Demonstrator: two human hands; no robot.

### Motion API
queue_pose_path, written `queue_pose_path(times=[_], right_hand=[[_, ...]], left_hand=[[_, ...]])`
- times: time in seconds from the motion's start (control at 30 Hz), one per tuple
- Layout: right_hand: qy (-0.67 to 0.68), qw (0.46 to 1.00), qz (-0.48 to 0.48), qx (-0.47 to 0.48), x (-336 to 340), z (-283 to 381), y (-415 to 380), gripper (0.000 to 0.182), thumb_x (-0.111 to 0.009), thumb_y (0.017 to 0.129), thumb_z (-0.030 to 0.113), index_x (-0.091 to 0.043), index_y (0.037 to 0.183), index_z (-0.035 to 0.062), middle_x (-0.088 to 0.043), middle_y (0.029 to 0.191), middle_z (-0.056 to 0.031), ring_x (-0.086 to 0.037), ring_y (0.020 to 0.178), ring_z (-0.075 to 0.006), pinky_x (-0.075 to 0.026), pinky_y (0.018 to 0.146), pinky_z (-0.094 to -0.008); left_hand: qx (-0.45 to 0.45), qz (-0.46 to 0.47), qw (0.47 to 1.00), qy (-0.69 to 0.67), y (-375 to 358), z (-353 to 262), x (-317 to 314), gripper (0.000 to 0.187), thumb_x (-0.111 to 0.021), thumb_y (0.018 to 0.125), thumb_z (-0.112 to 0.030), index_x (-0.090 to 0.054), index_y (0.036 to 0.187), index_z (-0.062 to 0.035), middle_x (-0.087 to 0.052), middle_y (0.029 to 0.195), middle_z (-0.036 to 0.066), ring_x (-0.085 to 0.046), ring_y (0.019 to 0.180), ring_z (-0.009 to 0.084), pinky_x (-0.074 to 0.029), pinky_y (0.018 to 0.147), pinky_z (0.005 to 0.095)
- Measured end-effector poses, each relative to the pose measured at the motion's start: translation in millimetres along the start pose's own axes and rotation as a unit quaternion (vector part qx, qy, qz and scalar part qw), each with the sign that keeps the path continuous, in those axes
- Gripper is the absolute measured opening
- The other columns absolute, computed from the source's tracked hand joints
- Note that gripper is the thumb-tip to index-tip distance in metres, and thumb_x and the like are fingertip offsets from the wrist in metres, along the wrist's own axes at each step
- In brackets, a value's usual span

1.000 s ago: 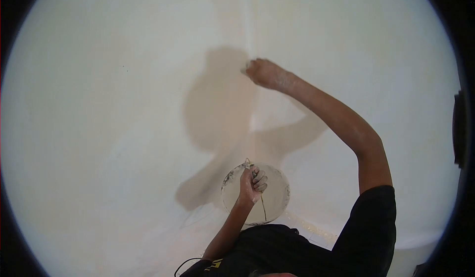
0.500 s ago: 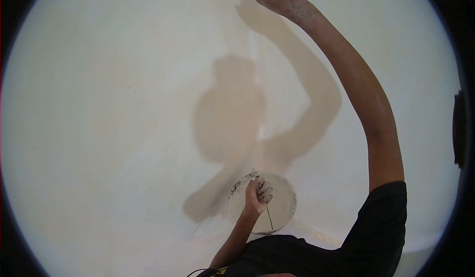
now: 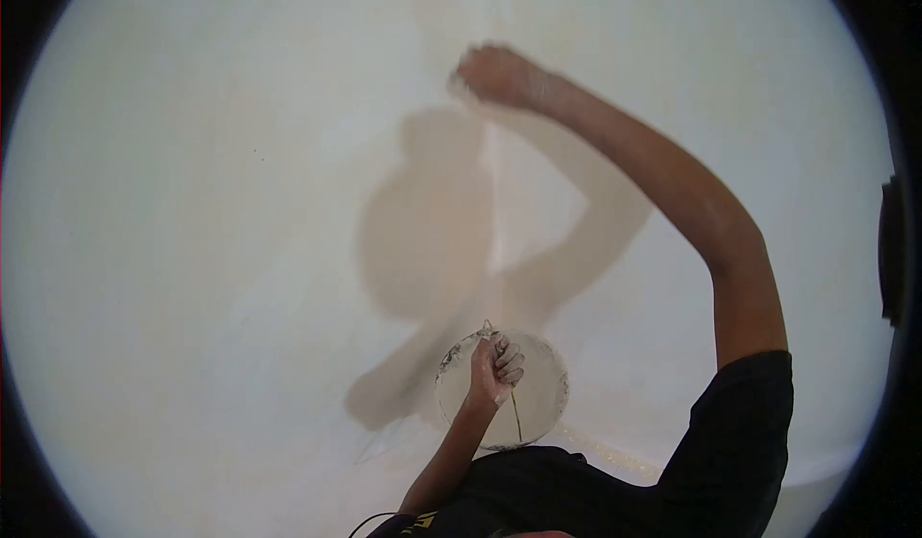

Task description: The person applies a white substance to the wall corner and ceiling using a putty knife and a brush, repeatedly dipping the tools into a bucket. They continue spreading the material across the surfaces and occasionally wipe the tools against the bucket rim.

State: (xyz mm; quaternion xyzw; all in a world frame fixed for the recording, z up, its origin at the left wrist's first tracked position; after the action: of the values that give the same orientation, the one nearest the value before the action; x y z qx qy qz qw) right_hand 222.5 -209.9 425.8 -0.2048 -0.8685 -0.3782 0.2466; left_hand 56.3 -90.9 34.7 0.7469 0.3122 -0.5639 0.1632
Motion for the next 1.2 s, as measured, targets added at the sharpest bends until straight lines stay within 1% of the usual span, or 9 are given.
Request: queue_pose_path(times=[0.23,0.3,0.4,0.53,0.73,0.83,0.9,1.07,1.2], right_hand=[[0.023,0.981,0.049,-0.187,133,-74,8,0.038,-0.055,0.086,0.027,-0.055,0.112,-0.0009,-0.053,0.114,-0.0209,-0.052,0.107,-0.0362,-0.041,0.093,-0.0453],[0.139,0.924,-0.176,-0.311,144,-86,-26,0.031,-0.055,0.086,0.015,-0.054,0.112,-0.0018,-0.053,0.116,-0.0202,-0.050,0.112,-0.0355,-0.040,0.097,-0.0451],[-0.012,0.978,-0.202,-0.057,46,-87,-26,0.028,-0.059,0.076,0.021,-0.061,0.100,0.0070,-0.065,0.091,-0.0154,-0.065,0.082,-0.0296,-0.053,0.073,-0.0413],[0.035,0.998,0.027,-0.035,-49,11,-80,0.029,-0.051,0.081,0.015,-0.056,0.109,0.0092,-0.061,0.103,-0.0142,-0.064,0.077,-0.0289,-0.053,0.061,-0.0408],[0.114,0.990,0.087,-0.006,-81,102,-140,0.013,-0.051,0.083,0.008,-0.057,0.095,0.0087,-0.059,0.099,-0.0094,-0.060,0.088,-0.0270,-0.051,0.074,-0.0382],[0.166,0.983,-0.073,0.030,-81,90,-138,0.010,-0.052,0.085,0.013,-0.058,0.091,0.0079,-0.059,0.096,-0.0099,-0.060,0.086,-0.0269,-0.050,0.077,-0.0380],[0.077,0.995,0.062,0.022,-108,62,-118,0.012,-0.051,0.086,0.017,-0.058,0.090,0.0078,-0.061,0.095,-0.0099,-0.060,0.088,-0.0276,-0.048,0.079,-0.0386],[0.062,0.990,-0.118,-0.037,19,-55,-16,0.029,-0.053,0.089,0.033,-0.057,0.081,0.0057,-0.059,0.076,-0.0143,-0.059,0.075,-0.0323,-0.047,0.073,-0.0418],[0.039,0.980,-0.119,-0.156,114,-89,20,0.025,-0.054,0.085,0.007,-0.055,0.108,-0.0024,-0.055,0.116,-0.0194,-0.048,0.116,-0.0339,-0.040,0.099,-0.0431]], left_hand=[[0.003,-0.039,0.999,0.007,1,1,-5,0.024,-0.053,0.089,-0.028,-0.043,0.072,-0.0139,-0.025,0.053,-0.004,-0.023,0.042,0.0078,-0.020,0.036,0.0217],[-0.005,-0.050,0.999,0.021,-1,0,-5,0.024,-0.053,0.089,-0.027,-0.043,0.072,-0.0139,-0.025,0.053,-0.004,-0.023,0.041,0.0081,-0.020,0.036,0.0220],[0.004,-0.063,0.998,0.020,-3,-1,-5,0.024,-0.053,0.089,-0.027,-0.043,0.071,-0.0140,-0.025,0.053,-0.004,-0.023,0.042,0.0080,-0.020,0.036,0.0223],[-0.001,-0.053,0.999,0.008,-2,-2,-4,0.024,-0.053,0.088,-0.026,-0.042,0.071,-0.0141,-0.025,0.054,-0.004,-0.022,0.042,0.0079,-0.020,0.036,0.0223],[-0.019,-0.021,0.999,0.016,-3,-3,-4,0.025,-0.051,0.090,-0.029,-0.042,0.073,-0.0130,-0.026,0.054,-0.004,-0.024,0.042,0.0079,-0.019,0.036,0.0211],[-0.009,-0.034,0.999,0.026,-2,-1,-4,0.024,-0.051,0.090,-0.028,-0.043,0.073,-0.0130,-0.026,0.054,-0.004,-0.023,0.041,0.0078,-0.019,0.035,0.0209],[-0.024,-0.059,0.998,0.022,-3,-2,-6,0.024,-0.051,0.090,-0.028,-0.042,0.073,-0.0129,-0.025,0.054,-0.004,-0.023,0.041,0.0076,-0.019,0.034,0.0205],[-0.006,-0.050,0.998,0.038,-1,-1,-8,0.023,-0.051,0.089,-0.028,-0.042,0.073,-0.0138,-0.026,0.054,-0.004,-0.023,0.042,0.0075,-0.020,0.037,0.0212],[0.014,-0.040,0.999,0.029,1,-1,-6,0.024,-0.051,0.089,-0.028,-0.042,0.073,-0.0137,-0.025,0.054,-0.004,-0.023,0.042,0.0076,-0.020,0.037,0.0213]])
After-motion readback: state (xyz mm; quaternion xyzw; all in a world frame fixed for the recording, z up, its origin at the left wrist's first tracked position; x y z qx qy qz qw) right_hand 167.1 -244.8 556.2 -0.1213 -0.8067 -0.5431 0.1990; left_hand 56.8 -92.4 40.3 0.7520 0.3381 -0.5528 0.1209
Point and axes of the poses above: each hand's wrist, its own y-axis towards the middle knuckle, its own x-axis out of the back of the hand, z = x × y, the point moved 6 cm from there along y, towards the middle knuckle
